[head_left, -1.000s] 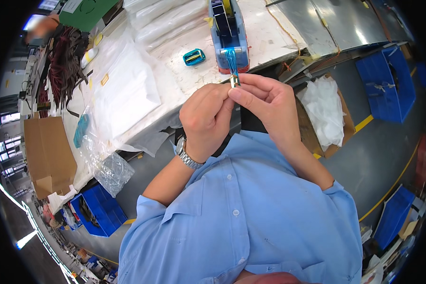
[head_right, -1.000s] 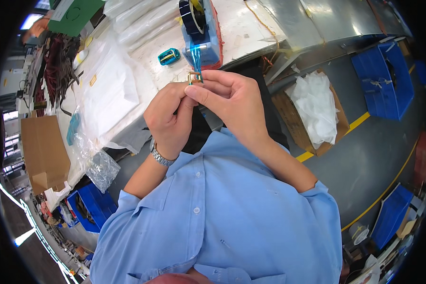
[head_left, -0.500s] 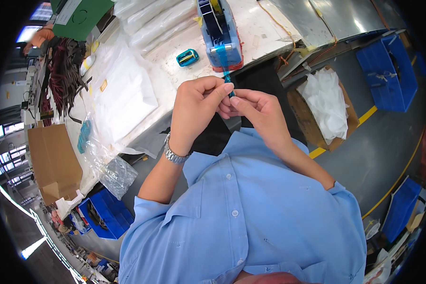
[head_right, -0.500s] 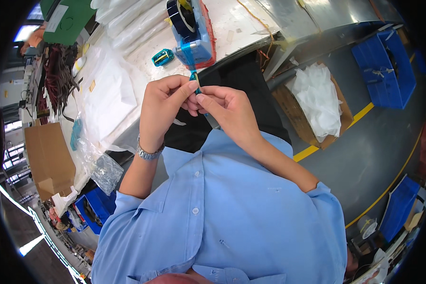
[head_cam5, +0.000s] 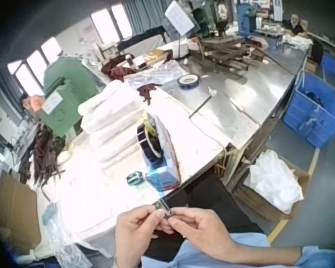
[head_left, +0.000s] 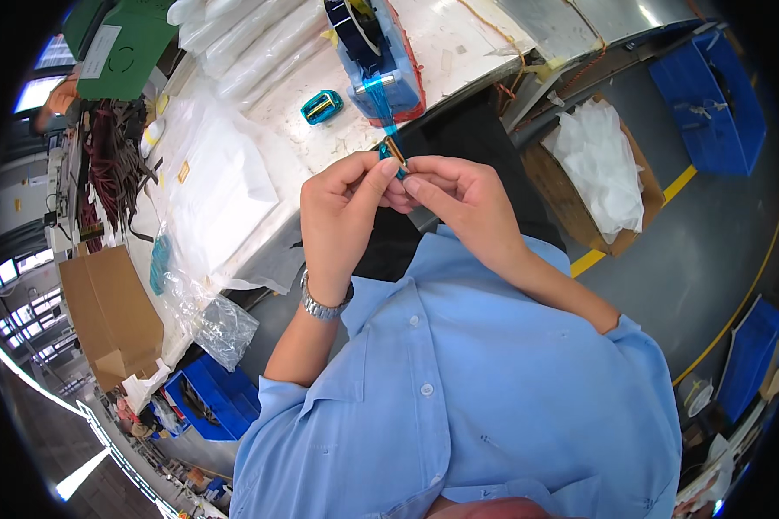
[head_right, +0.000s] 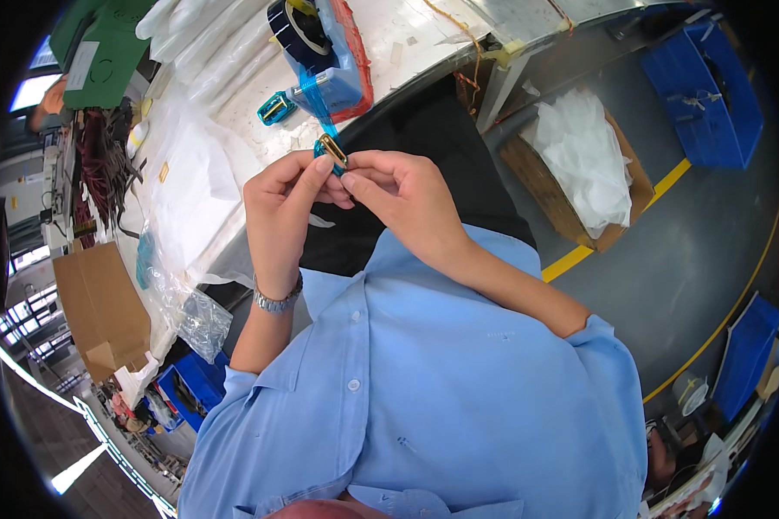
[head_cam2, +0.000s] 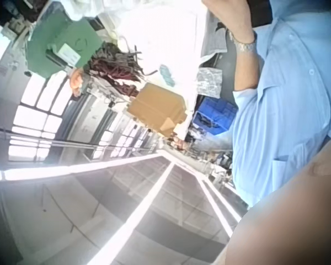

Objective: The person is applying blue adhesive tape to small gold-colored metal buckles at a workbench.

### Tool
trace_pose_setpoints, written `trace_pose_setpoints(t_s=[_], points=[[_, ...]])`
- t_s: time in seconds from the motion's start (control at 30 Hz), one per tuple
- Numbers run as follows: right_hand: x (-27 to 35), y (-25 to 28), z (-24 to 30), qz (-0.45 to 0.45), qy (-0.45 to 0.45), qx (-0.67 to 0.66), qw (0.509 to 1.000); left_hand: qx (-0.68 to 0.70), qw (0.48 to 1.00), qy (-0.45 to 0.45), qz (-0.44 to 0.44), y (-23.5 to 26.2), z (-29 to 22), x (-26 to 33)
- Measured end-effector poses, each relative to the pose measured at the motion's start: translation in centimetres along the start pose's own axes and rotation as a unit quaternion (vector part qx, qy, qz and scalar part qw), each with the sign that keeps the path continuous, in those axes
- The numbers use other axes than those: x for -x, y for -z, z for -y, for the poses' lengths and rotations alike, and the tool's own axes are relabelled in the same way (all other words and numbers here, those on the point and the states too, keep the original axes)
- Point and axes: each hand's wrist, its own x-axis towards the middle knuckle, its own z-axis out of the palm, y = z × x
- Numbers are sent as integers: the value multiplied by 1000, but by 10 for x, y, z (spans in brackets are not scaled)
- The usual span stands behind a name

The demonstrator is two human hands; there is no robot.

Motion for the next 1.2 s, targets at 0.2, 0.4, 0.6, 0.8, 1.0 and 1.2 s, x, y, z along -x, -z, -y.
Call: trace_pose_setpoints(t_s=[0.2, 0.4, 0.6, 0.8, 1.0, 1.2], points=[[0, 0, -7, -10, 0, 10, 1000, 3, 998, 44, 36, 6, -3, -12], [1, 0, -5, -9, -6, 20, 1000, -13, 993, 86, 83, 16, -5, -25], [-19, 14, 8, 39, 34, 115, 992, 24, 986, 128, 105, 25, -11, -38], [-48, 21, 16, 92, 121, 234, 960, -2, 972, 167, 166, 38, -24, -54], [-48, 17, 15, 95, 130, 201, 966, -31, 953, 188, 234, 48, -25, -72], [-50, 10, 22, 58, 116, 211, 969, -56, 972, 155, 165, 42, -30, -69]])
